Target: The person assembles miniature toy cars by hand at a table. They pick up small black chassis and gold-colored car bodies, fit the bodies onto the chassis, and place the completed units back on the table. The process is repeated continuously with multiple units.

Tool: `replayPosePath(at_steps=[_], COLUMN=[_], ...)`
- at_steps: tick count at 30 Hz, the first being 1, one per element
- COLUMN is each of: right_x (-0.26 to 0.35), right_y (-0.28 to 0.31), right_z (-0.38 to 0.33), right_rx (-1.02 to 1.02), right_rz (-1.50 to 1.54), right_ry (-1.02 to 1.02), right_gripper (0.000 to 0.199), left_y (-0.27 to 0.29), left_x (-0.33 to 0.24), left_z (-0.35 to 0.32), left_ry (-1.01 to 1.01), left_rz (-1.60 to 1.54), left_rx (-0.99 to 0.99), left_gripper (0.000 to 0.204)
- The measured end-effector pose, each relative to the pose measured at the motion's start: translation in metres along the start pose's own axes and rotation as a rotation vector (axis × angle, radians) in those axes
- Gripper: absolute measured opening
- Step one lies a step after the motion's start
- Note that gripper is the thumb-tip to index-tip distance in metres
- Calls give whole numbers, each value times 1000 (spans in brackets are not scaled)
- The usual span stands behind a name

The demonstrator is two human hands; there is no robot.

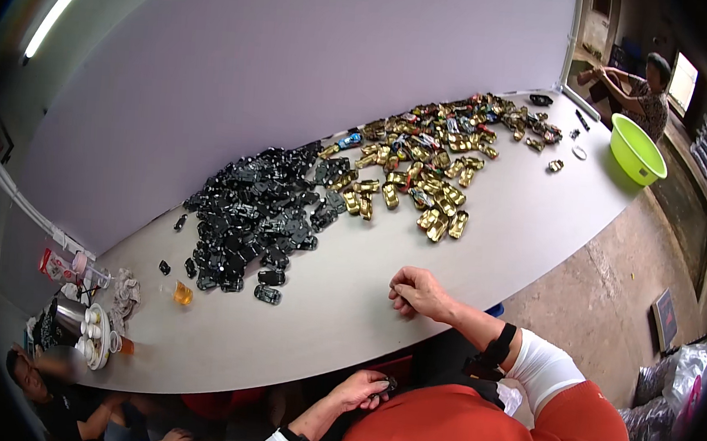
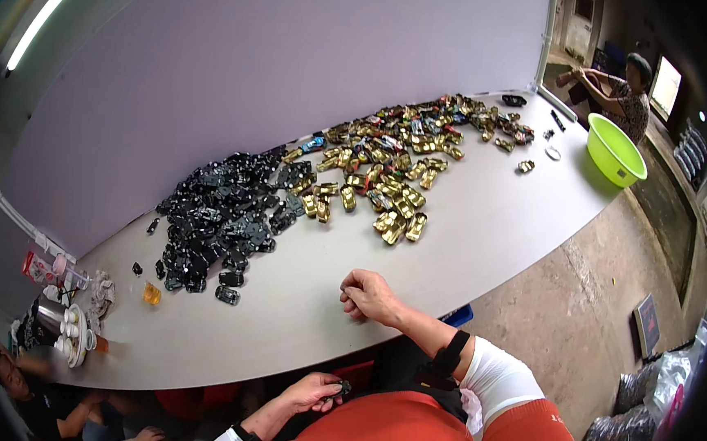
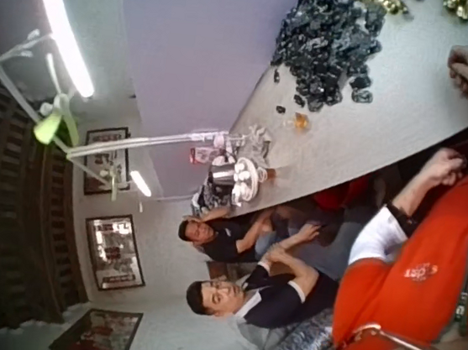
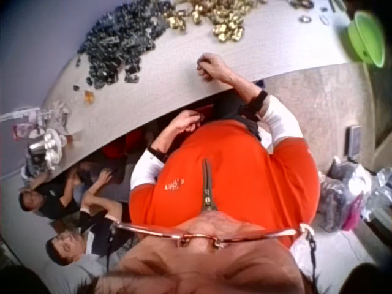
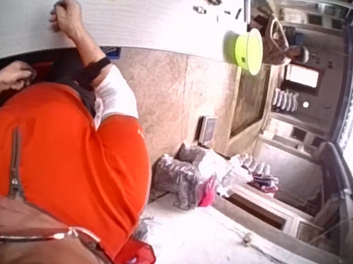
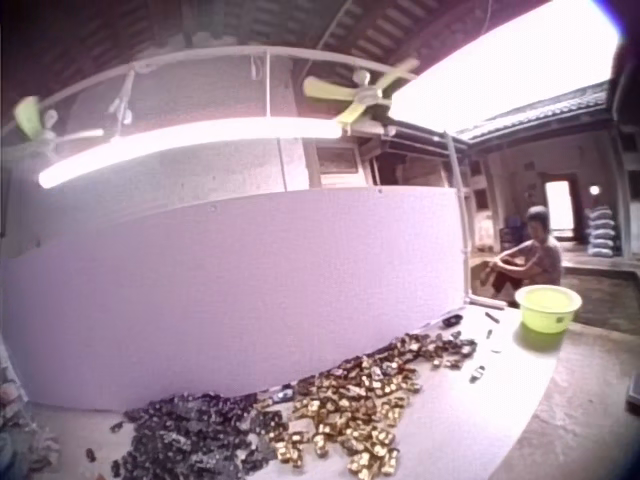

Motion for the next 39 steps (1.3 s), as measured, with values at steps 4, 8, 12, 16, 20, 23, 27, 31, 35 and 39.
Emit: replayPosePath(at_steps=[4,8,12,16,20,23,27,31,35,39], right_x=[32,57,53,32,20,22,20,24,62,111], right_y=[20,-12,-116,-210,-233,-220,-205,-198,-148,-7], right_z=[25,50,60,77,99,103,77,55,64,107], right_rx=[-108,-109,127,248,233,214,304,389,359,-352], right_rz=[-499,-607,-738,-1010,-1122,-1092,-767,-672,-682,-1106], right_ry=[396,373,360,583,529,526,388,452,595,521], right_gripper=[18,18,22,44,39,35,29,28,24,33], left_y=[57,62,24,31,104,151,182,188,177,168], left_x=[43,29,-6,-45,-50,-45,-69,-75,-85,-89], left_z=[60,58,-5,-80,-120,-132,-127,-94,-94,-95], left_ry=[0,-72,-162,-282,-533,-657,-864,-873,-920,-946], left_rz=[-270,499,700,325,-194,-531,-821,-909,-889,-879], left_rx=[-352,-393,-174,-227,-552,-674,-694,-680,-629,-558], left_gripper=[40,58,48,26,18,22,31,21,19,27])
Point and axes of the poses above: each hand's wrist, its own z-axis towards the middle knuckle, its own y-axis out of the back of the hand, x = y × z, the point moved 10 cm from there along z, towards the middle knuckle, and after that the axes turned 11 degrees about z, right-handed, at the moved point
